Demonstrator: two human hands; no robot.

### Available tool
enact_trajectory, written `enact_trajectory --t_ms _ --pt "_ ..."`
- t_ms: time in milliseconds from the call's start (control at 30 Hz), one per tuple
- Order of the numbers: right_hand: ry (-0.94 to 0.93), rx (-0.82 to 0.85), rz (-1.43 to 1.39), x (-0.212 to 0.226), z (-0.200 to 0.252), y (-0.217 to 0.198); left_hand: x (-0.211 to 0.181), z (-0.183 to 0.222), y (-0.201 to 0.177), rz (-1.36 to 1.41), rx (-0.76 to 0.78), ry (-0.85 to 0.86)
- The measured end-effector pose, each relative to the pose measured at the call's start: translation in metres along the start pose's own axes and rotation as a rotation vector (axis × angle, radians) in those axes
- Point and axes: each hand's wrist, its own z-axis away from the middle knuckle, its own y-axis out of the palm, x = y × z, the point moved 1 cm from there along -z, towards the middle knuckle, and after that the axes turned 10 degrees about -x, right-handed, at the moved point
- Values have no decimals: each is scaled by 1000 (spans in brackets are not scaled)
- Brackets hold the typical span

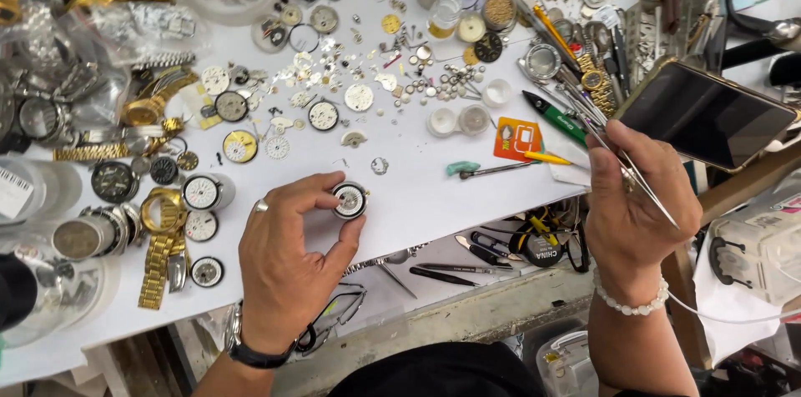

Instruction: Repairing a watch mechanism by carefully placing tiny gears and components using precision tweezers.

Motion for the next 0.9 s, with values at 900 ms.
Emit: enact_trajectory --t_ms 900 --pt "-172 243 36 -21 -68 20 0 -1 1 -9 -16 -7"
